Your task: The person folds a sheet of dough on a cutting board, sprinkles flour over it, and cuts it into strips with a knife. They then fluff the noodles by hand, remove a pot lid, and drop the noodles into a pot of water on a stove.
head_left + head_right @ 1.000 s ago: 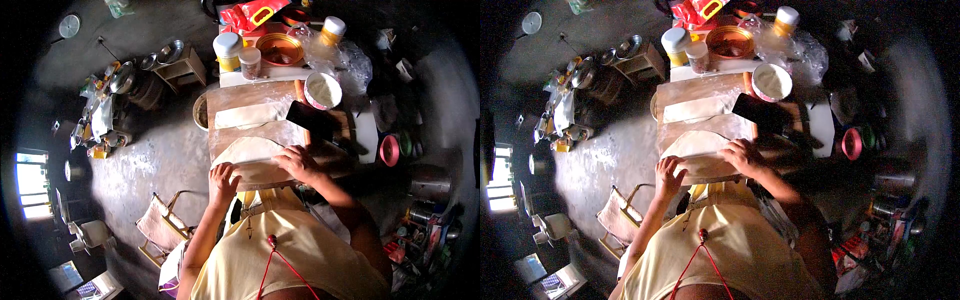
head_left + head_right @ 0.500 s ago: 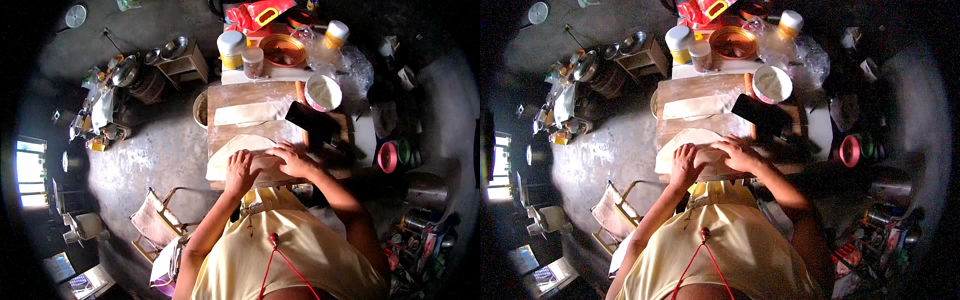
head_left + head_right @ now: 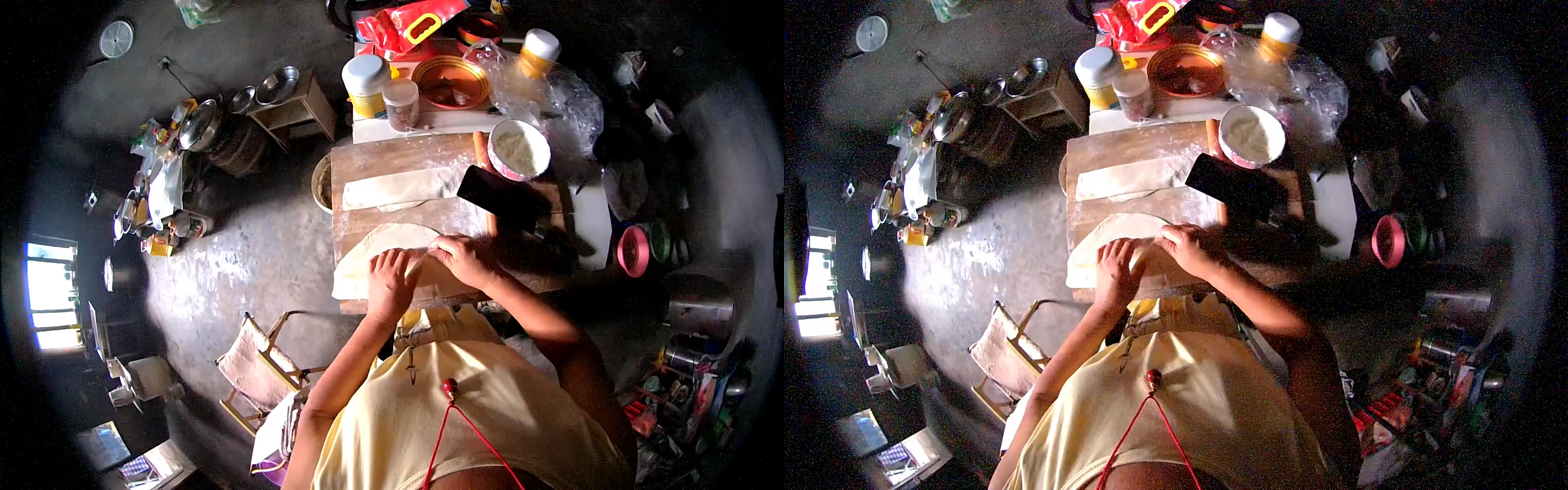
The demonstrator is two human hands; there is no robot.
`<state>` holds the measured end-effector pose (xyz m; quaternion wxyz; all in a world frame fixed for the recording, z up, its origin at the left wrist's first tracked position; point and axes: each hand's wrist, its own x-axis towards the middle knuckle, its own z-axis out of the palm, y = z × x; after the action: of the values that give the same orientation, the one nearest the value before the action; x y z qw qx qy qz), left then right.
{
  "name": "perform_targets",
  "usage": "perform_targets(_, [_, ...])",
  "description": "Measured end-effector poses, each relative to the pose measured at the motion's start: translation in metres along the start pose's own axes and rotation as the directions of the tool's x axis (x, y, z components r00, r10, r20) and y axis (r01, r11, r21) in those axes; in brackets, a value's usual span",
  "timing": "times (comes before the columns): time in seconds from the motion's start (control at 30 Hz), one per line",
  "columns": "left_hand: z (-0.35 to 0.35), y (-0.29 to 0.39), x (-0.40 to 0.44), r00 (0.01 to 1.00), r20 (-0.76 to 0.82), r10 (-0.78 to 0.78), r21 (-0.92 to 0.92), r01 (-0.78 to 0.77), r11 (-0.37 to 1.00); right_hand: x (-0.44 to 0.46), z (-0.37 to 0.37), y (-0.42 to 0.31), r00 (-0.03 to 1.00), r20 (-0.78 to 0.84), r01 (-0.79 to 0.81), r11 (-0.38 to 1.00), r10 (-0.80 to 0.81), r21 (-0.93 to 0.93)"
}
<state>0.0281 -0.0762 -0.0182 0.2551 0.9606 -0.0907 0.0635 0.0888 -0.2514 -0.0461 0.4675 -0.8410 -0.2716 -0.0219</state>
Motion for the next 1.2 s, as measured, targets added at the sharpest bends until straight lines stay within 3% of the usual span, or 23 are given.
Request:
perform_targets(0.07, [-0.006,-0.007,0.003,0.996,-0.032,0.089,0.053,-0.087,0.995,0.001,0.000,0.002,0.997,0.044,-0.066,0.997,0.065,0.036])
perform_targets(0.1, [-0.007,-0.010,0.004,0.998,-0.050,0.038,-0.005,-0.038,0.999,0.002,0.000,0.002,0.988,0.092,-0.133,0.989,0.126,0.069])
perform_targets(0.2, [-0.013,-0.016,0.010,0.995,-0.098,-0.003,-0.094,-0.007,0.996,0.002,0.009,0.012,0.993,0.078,-0.096,0.987,0.086,0.127])
perform_targets(0.23, [-0.018,-0.015,0.012,0.998,-0.051,-0.030,-0.153,0.022,0.988,0.001,0.012,0.011,0.998,0.010,-0.055,0.966,0.054,0.251])
perform_targets(0.33, [-0.024,-0.019,0.016,0.999,0.012,-0.050,-0.220,0.051,0.974,-0.002,0.009,0.006,0.998,0.048,-0.041,0.976,0.031,0.216])
perform_targets(0.37, [-0.027,-0.020,0.018,0.999,0.052,-0.014,-0.212,0.025,0.977,0.001,0.001,0.007,0.947,0.290,-0.200,0.961,0.139,0.192])
perform_targets(0.4, [-0.030,-0.021,0.020,0.995,0.092,0.021,-0.206,-0.002,0.979,-0.002,0.003,0.007,0.947,0.289,-0.200,0.960,0.139,0.194])
perform_targets(0.47, [-0.023,-0.033,0.017,0.988,0.128,0.083,-0.190,-0.058,0.980,-0.010,0.007,0.006,0.992,0.093,-0.100,0.970,0.082,0.220])
perform_targets(0.53, [-0.025,-0.034,0.020,0.984,0.129,0.124,-0.108,-0.111,0.988,0.000,-0.016,-0.020,0.957,0.237,-0.197,0.974,0.166,0.111])
perform_targets(0.6, [-0.027,-0.032,0.019,0.984,0.149,0.098,-0.148,-0.076,0.986,-0.004,-0.009,-0.006,0.972,0.208,-0.143,0.979,0.111,0.147])
perform_targets(0.7, [-0.031,-0.030,0.016,0.985,0.119,0.124,-0.188,-0.100,0.977,0.001,-0.009,-0.005,0.948,0.258,-0.250,0.935,0.185,0.250])
perform_targets(0.77, [-0.032,-0.029,0.012,0.977,0.135,0.164,-0.209,-0.134,0.969,0.006,0.000,0.001,0.975,0.018,-0.222,0.949,0.224,0.222])
perform_targets(0.87, [-0.040,-0.018,0.005,0.953,0.176,0.248,-0.203,-0.211,0.956,0.021,0.017,0.008,0.987,-0.047,-0.152,0.984,0.156,0.089])
perform_targets(0.9, [-0.041,-0.016,0.001,0.947,0.177,0.268,-0.216,-0.229,0.949,0.029,0.004,-0.009,0.996,-0.028,-0.085,0.971,0.080,-0.225])
perform_targets(1.0, [-0.039,-0.016,-0.011,0.923,0.183,0.340,-0.195,-0.305,0.932,0.039,0.016,-0.005,0.988,0.065,-0.109,0.926,0.142,-0.362])
perform_targets(1.13, [-0.053,-0.009,-0.018,0.934,0.166,0.315,-0.228,-0.275,0.934,0.043,0.016,-0.010,0.981,0.187,0.015,0.942,0.051,-0.336])
perform_targets(1.17, [-0.055,-0.009,-0.020,0.942,0.146,0.301,-0.276,-0.254,0.927,0.044,0.019,-0.014,0.961,0.195,-0.140,0.953,0.197,-0.270])
perform_targets(1.2, [-0.055,-0.011,-0.021,0.945,0.139,0.297,-0.276,-0.251,0.928,0.048,0.017,-0.023,0.961,0.200,-0.134,0.953,0.192,-0.273])
